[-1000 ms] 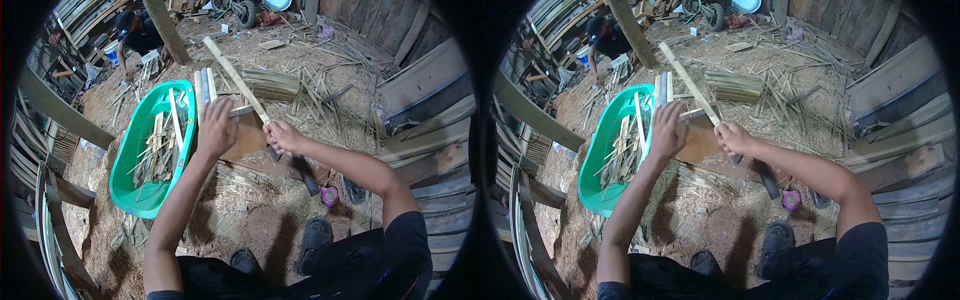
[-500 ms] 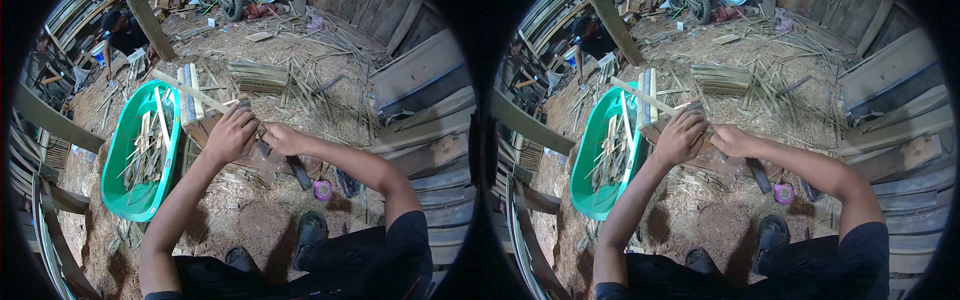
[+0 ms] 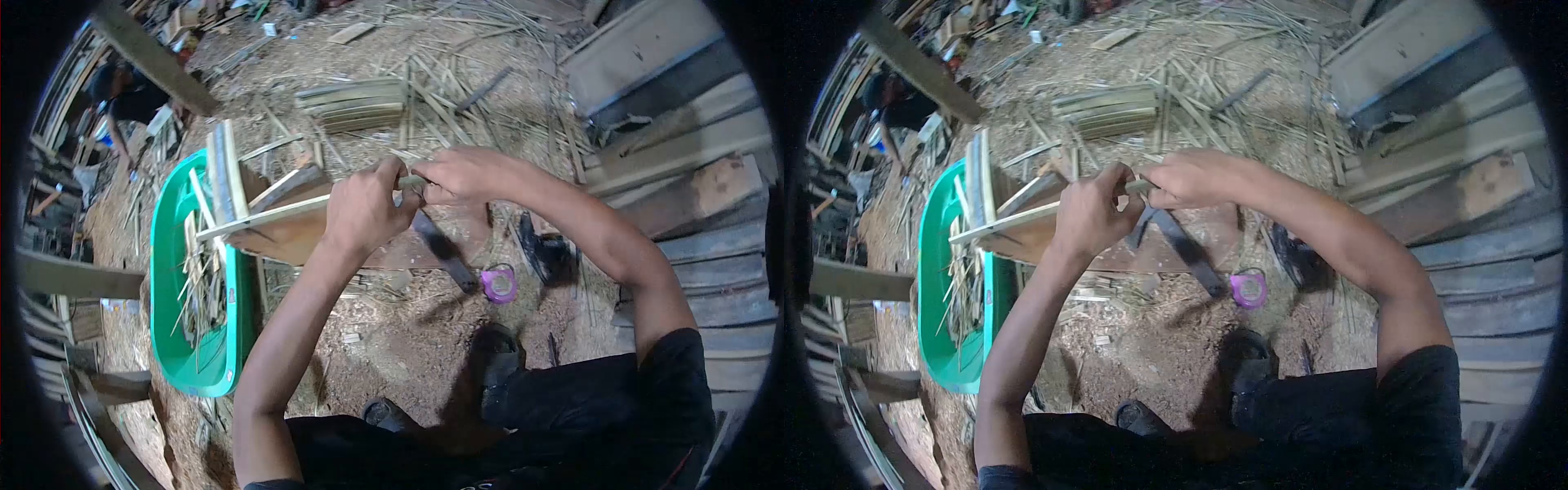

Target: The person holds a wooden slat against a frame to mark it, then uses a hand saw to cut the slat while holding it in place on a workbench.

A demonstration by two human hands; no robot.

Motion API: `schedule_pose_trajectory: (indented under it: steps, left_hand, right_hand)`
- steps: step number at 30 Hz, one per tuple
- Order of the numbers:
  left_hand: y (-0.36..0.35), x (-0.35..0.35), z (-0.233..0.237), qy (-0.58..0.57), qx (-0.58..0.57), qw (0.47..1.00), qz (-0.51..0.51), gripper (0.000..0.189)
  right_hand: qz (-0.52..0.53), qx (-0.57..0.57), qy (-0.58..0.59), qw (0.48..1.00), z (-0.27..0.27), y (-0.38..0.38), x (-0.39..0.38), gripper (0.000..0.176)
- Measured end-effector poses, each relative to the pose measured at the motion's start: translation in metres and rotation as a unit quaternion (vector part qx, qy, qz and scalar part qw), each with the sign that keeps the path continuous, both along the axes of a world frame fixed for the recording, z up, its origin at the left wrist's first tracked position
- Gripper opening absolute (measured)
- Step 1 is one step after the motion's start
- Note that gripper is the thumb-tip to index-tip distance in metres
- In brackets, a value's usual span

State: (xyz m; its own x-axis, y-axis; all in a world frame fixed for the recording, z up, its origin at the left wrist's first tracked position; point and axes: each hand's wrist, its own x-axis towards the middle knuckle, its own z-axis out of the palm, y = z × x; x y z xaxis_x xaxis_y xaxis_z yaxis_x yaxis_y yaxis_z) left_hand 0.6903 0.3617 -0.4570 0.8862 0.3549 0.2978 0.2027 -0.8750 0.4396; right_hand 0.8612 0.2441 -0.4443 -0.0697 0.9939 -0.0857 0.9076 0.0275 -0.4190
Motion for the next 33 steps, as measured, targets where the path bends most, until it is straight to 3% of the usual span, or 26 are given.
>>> schedule_pose_trajectory:
  steps: [6, 11, 15, 16, 19, 23, 27, 28, 30, 33]
  left_hand:
    - [-0.033, 0.067, -0.021, 0.016, -0.04, 0.998, -0.035, 0.028]
    - [-0.05, 0.103, -0.02, 0.054, -0.114, 0.991, -0.052, 0.027]
    - [-0.046, 0.111, 0.0, 0.058, -0.153, 0.986, -0.031, 0.026]
    - [-0.046, 0.107, 0.009, 0.064, -0.178, 0.982, -0.031, 0.026]
    - [-0.05, 0.089, 0.038, 0.056, -0.215, 0.975, 0.0, 0.025]
    - [-0.052, 0.051, 0.104, 0.017, -0.241, 0.97, 0.009, 0.027]
    - [-0.057, 0.015, 0.212, 0.061, -0.282, 0.956, 0.05, 0.028]
    - [-0.062, -0.008, 0.262, 0.058, -0.314, 0.944, 0.079, 0.028]
    - [-0.078, -0.03, 0.311, 0.022, -0.36, 0.926, 0.114, 0.029]
    - [-0.08, -0.064, 0.395, 0.019, -0.338, 0.925, 0.17, 0.028]
  right_hand:
    - [-0.068, 0.002, -0.074, 0.995, -0.021, -0.048, 0.053, 0.038]
    - [-0.104, 0.055, -0.062, 0.991, -0.03, -0.073, 0.081, 0.036]
    - [-0.104, 0.023, -0.039, 0.994, -0.004, -0.067, 0.088, 0.032]
    - [-0.14, -0.059, 0.009, 0.988, 0.008, -0.062, 0.081, 0.029]
    - [-0.079, 0.039, -0.067, 0.994, 0.037, -0.061, 0.072, 0.037]
    - [-0.034, 0.041, -0.046, 0.998, 0.109, -0.056, 0.055, 0.039]
    - [-0.032, 0.113, 0.027, 0.993, 0.191, -0.053, 0.02, 0.024]
    - [-0.026, 0.115, 0.052, 0.992, 0.241, -0.051, 0.002, 0.02]
    - [-0.032, 0.127, 0.049, 0.99, 0.304, -0.046, -0.016, 0.02]
    - [-0.014, 0.085, 0.082, 0.993, 0.389, -0.035, -0.044, 0.017]
